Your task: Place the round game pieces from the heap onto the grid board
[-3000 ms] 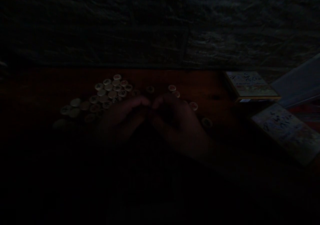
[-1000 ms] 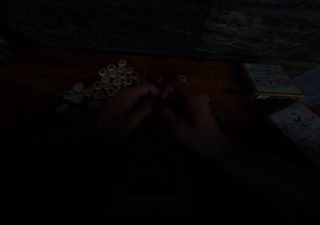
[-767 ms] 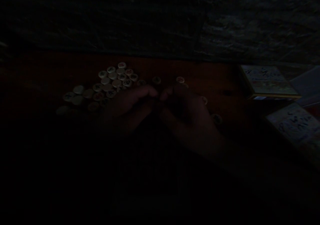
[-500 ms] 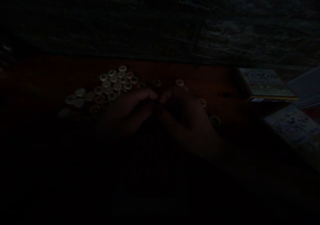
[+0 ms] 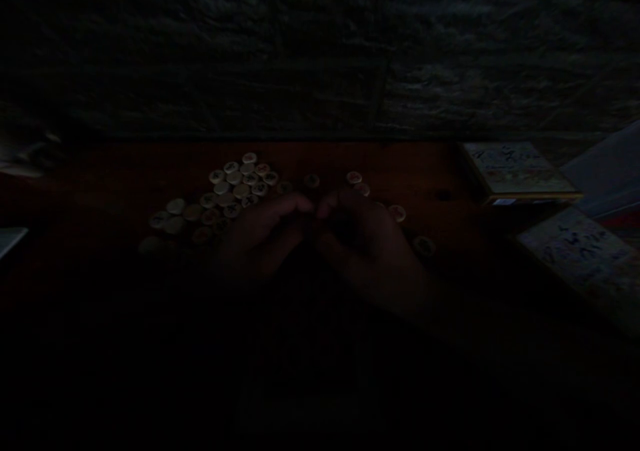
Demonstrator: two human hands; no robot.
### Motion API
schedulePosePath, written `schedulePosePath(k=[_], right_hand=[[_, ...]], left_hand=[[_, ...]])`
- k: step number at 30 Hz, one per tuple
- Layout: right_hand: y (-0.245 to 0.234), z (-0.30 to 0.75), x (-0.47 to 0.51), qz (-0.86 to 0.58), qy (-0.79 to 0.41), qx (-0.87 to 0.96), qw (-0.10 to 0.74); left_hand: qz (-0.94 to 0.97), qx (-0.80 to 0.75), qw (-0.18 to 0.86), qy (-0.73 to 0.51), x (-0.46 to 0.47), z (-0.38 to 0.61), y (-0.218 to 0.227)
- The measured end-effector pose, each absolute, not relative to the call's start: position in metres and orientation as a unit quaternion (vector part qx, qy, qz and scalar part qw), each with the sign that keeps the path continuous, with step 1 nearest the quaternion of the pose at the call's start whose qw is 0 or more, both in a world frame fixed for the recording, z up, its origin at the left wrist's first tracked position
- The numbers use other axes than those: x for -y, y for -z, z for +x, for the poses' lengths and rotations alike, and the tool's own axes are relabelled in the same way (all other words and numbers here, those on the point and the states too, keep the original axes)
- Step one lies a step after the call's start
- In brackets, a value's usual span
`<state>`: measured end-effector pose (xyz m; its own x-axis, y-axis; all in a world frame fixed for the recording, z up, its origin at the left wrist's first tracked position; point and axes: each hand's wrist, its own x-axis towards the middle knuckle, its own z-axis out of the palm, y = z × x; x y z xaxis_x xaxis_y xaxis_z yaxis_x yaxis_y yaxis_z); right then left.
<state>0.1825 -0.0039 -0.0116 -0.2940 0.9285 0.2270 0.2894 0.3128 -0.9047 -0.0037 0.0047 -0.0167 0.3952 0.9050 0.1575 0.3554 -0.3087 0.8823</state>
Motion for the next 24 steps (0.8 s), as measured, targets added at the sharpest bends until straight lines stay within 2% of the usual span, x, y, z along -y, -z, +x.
schedulePosePath(k=[24], right_hand=[[0.0147, 0.1819, 0.0032, -0.419, -0.415, 0.696, 0.409]], left_hand=[[0.741, -0.421, 0.398, -0.339, -0.0076, -0.0058, 0.0186]])
